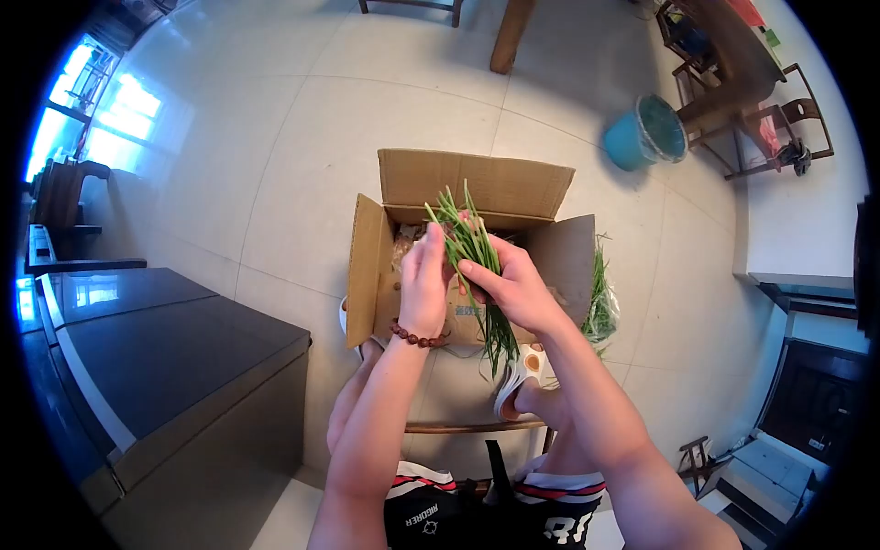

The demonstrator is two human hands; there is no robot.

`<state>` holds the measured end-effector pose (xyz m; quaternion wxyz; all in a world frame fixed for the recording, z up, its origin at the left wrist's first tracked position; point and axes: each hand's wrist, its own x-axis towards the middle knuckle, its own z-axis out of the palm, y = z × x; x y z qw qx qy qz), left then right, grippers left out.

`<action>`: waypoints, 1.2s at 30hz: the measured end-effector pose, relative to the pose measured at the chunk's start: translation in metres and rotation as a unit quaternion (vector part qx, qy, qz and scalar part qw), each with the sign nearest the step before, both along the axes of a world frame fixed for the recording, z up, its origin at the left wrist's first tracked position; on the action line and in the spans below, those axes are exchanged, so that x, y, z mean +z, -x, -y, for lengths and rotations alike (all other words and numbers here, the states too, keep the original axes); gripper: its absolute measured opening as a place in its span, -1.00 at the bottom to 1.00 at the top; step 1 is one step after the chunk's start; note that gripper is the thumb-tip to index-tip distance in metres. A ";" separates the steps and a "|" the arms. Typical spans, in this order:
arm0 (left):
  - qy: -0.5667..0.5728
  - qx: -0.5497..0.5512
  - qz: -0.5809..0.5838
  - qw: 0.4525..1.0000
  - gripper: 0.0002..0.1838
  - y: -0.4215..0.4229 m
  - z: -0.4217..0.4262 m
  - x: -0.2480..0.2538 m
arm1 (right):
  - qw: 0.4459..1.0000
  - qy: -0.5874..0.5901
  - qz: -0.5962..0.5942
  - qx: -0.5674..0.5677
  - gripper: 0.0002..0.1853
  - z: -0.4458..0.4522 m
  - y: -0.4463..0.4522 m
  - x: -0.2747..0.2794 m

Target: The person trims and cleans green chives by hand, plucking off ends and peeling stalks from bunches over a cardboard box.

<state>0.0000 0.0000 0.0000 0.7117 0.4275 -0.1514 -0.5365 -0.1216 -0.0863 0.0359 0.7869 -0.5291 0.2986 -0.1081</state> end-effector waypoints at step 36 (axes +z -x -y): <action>-0.025 0.464 -0.034 0.885 -0.79 -0.081 -0.031 0.017 | 0.998 0.009 -0.053 0.024 -0.83 0.006 0.007 0.006</action>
